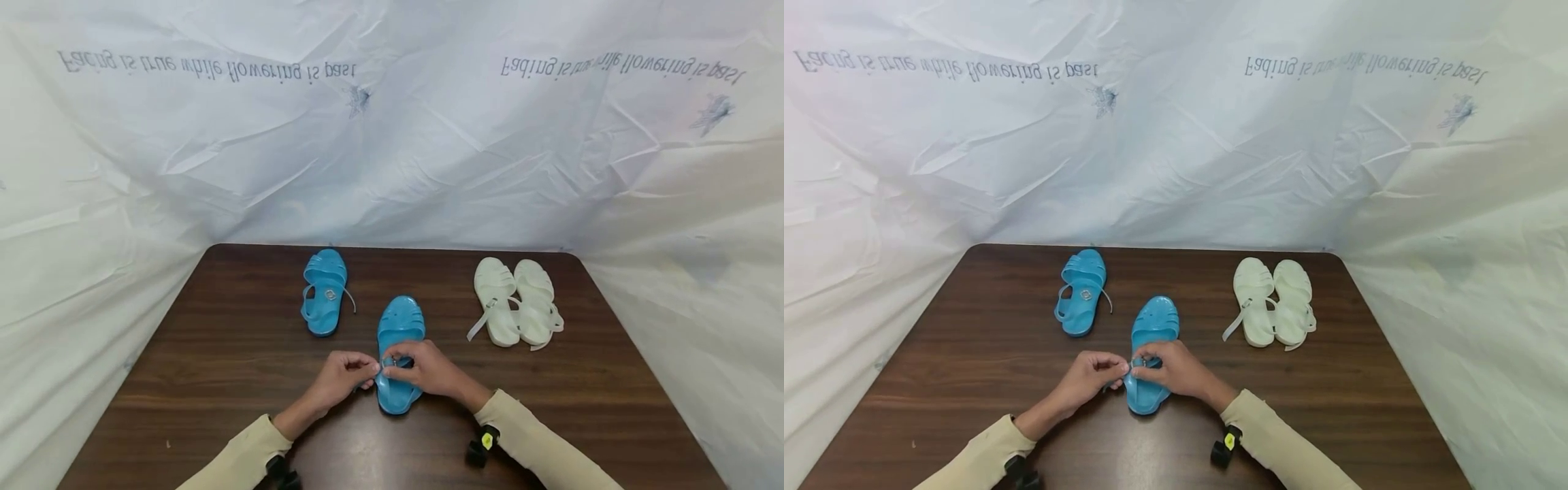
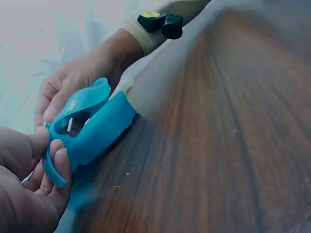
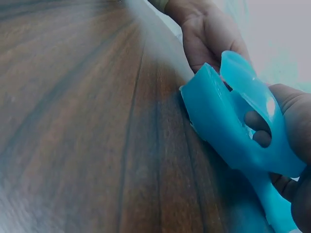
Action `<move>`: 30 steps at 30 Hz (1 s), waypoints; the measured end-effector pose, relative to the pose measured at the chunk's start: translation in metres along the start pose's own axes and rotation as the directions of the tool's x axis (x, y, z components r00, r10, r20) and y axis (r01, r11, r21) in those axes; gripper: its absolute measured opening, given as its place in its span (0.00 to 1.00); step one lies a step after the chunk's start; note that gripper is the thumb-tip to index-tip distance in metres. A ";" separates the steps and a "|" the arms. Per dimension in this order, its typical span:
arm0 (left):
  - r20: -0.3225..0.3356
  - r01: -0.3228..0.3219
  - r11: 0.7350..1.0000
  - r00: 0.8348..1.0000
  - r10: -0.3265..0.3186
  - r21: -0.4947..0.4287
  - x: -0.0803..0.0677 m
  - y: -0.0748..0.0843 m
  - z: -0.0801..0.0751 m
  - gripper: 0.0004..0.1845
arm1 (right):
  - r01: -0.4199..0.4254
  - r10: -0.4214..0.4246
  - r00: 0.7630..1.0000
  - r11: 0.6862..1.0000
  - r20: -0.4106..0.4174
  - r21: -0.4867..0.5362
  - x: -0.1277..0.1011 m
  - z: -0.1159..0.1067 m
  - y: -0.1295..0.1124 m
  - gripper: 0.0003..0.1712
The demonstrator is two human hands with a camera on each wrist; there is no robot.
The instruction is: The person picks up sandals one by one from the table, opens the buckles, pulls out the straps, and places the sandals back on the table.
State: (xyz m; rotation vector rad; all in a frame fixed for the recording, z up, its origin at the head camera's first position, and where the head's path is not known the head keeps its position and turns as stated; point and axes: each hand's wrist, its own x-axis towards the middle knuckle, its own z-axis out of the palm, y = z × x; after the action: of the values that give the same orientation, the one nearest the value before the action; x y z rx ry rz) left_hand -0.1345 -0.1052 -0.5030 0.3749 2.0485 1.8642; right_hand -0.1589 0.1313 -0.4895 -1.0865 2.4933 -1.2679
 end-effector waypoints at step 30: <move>0.039 0.101 0.994 0.994 -0.100 -0.032 0.001 0.004 -0.001 0.15 | -0.035 0.037 0.999 0.998 -0.026 0.050 -0.003 0.007 0.004 0.12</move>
State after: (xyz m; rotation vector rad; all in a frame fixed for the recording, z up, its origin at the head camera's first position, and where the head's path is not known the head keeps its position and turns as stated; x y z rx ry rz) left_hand -0.1355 -0.1054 -0.4989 0.2900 1.9709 1.8163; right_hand -0.1557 0.1299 -0.4972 -1.0157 2.4749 -1.3351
